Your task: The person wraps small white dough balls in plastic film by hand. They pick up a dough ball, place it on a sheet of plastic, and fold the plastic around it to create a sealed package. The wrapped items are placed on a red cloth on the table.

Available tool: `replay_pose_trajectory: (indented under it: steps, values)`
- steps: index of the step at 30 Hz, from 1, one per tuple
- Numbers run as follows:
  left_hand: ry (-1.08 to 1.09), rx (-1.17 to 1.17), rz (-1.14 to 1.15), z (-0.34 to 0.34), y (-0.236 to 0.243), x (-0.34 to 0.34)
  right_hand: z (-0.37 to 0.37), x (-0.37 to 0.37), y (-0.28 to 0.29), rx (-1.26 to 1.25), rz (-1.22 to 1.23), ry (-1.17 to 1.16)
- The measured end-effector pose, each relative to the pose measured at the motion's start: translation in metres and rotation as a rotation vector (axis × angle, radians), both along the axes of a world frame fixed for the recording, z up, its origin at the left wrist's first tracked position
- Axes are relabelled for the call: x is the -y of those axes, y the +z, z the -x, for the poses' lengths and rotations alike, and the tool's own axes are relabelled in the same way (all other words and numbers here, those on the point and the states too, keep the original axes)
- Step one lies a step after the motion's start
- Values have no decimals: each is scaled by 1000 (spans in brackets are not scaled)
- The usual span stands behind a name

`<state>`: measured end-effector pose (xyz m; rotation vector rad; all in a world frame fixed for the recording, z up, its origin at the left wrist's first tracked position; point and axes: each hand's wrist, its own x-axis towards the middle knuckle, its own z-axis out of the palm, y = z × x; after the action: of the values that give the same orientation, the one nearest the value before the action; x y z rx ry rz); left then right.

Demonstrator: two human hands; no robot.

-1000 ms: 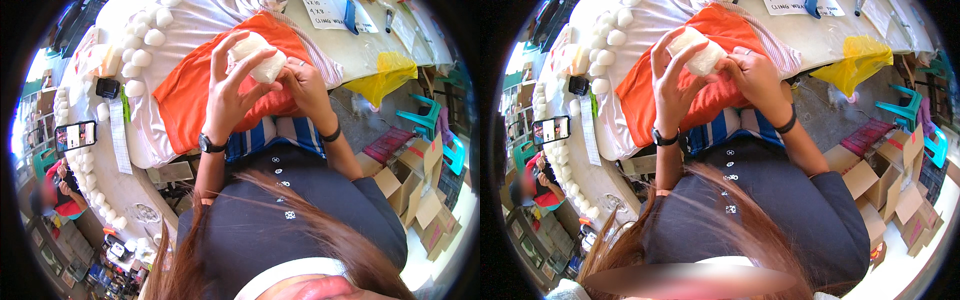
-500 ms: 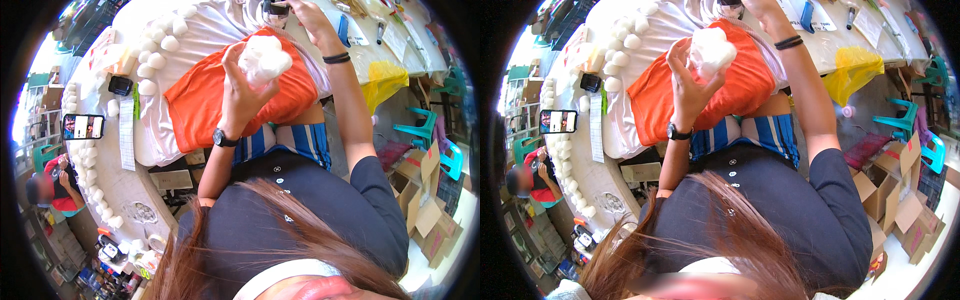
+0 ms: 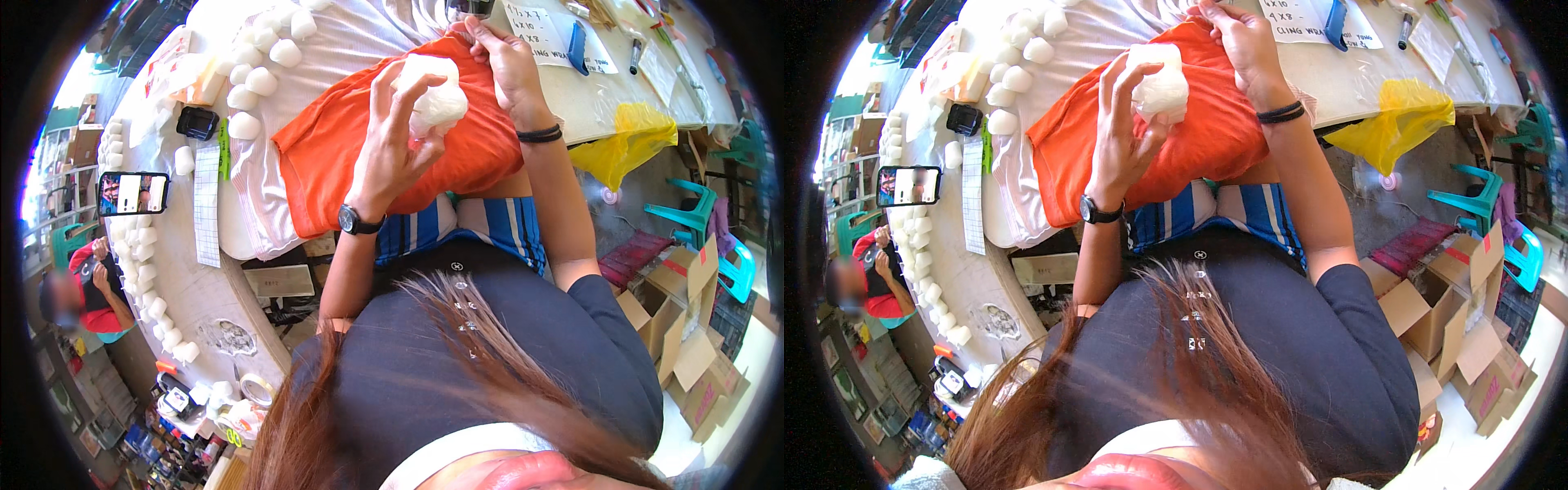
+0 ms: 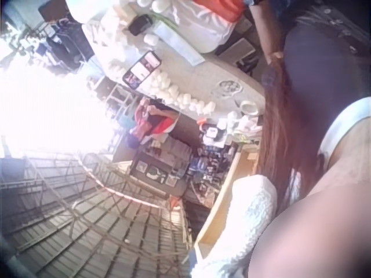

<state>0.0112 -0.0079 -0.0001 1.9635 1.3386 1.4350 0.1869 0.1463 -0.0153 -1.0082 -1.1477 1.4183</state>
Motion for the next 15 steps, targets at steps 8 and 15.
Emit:
replay_pose_trajectory:
  steps: [8, 15]
  values:
    - [113, -48, -56, 3, 1, -4, -34, 11, 19, 346, -247, 168]
    - [166, -60, -184, -6, -3, -6, -23, 106, 82, 161, -167, 343]
